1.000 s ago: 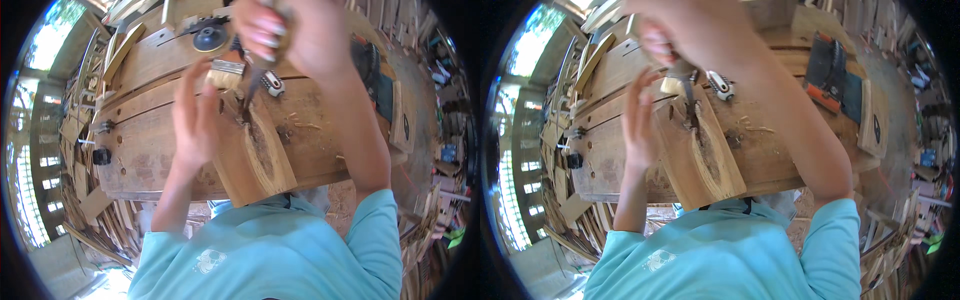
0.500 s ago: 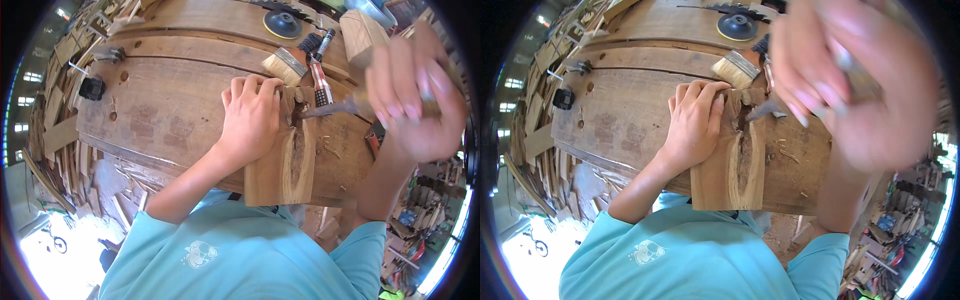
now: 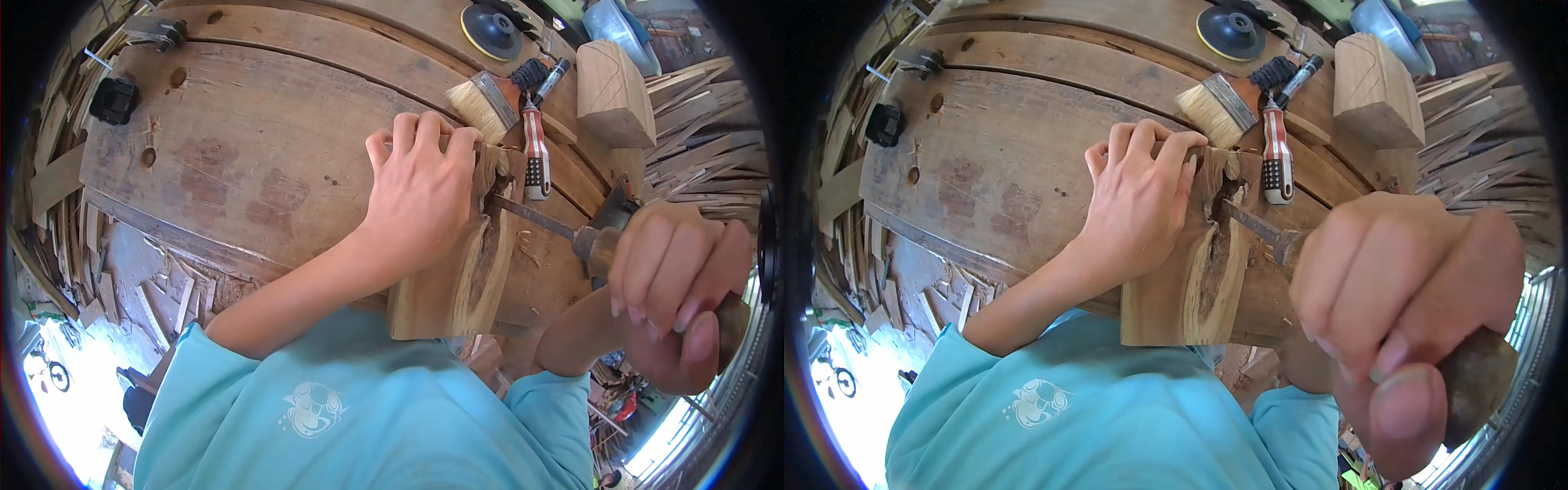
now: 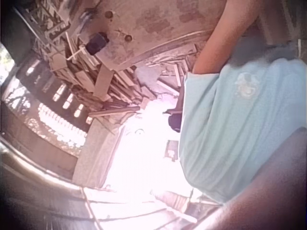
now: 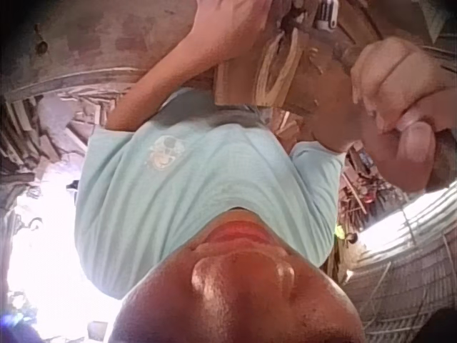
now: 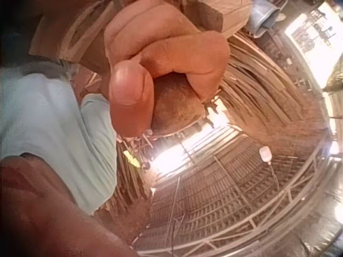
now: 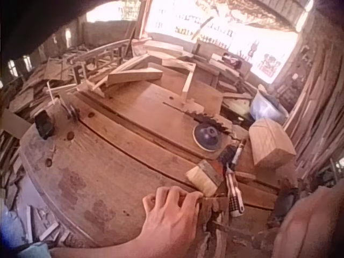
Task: Chiseling and cleaning a piece of wood followed by sanding at a workbench.
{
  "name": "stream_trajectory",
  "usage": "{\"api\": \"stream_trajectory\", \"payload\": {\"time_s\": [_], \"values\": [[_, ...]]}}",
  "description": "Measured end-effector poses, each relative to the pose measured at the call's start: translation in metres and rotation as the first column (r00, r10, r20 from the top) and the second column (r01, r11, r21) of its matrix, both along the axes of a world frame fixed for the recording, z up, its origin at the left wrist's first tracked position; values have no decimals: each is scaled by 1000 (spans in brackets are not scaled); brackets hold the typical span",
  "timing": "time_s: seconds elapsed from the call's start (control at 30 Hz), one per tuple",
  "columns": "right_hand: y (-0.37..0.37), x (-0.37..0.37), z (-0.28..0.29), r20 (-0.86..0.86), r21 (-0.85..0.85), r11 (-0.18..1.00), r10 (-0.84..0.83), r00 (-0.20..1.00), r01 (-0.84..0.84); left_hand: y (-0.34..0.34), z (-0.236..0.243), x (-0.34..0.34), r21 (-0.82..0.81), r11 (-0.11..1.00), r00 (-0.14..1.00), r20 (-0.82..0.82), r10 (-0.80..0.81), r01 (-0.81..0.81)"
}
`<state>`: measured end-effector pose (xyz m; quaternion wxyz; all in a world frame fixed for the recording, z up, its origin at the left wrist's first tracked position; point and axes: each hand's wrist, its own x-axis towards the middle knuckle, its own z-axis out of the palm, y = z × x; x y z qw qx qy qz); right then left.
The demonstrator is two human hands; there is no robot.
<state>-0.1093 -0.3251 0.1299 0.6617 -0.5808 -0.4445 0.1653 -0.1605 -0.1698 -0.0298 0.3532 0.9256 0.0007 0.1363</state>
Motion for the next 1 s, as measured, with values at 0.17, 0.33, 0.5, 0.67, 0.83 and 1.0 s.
{"api": "stream_trajectory", "payload": {"time_s": [0.17, 0.33, 0.5, 0.67, 0.83, 1.0], "values": [[-8, 3, -7, 22, 103, 994, -51, 998, 48, -1, 0, 1, -20, 1000, 1000, 11, 7, -7], [-19, -5, -12, 22, 203, 968, -155, 988, 148, -1, 0, 1, -18, 1000, 1000, -4, 2, -2], [-28, -18, -14, 44, 188, 966, -190, 981, 179, -1, 0, 1, -14, 1000, 1000, -1, -11, 11], [-30, -37, -23, 40, 273, 918, -308, 951, 286, -2, 1, 0, -13, 1000, 1000, 8, 0, 0], [-23, -63, -34, 123, 334, 879, -399, 909, 341, -1, 3, 0, -13, 1000, 1000, 15, -25, 25], [-20, -84, -47, 162, 379, 820, -515, 842, 428, 0, 3, 1, 3, 999, 999, 8, -34, 34]]}}
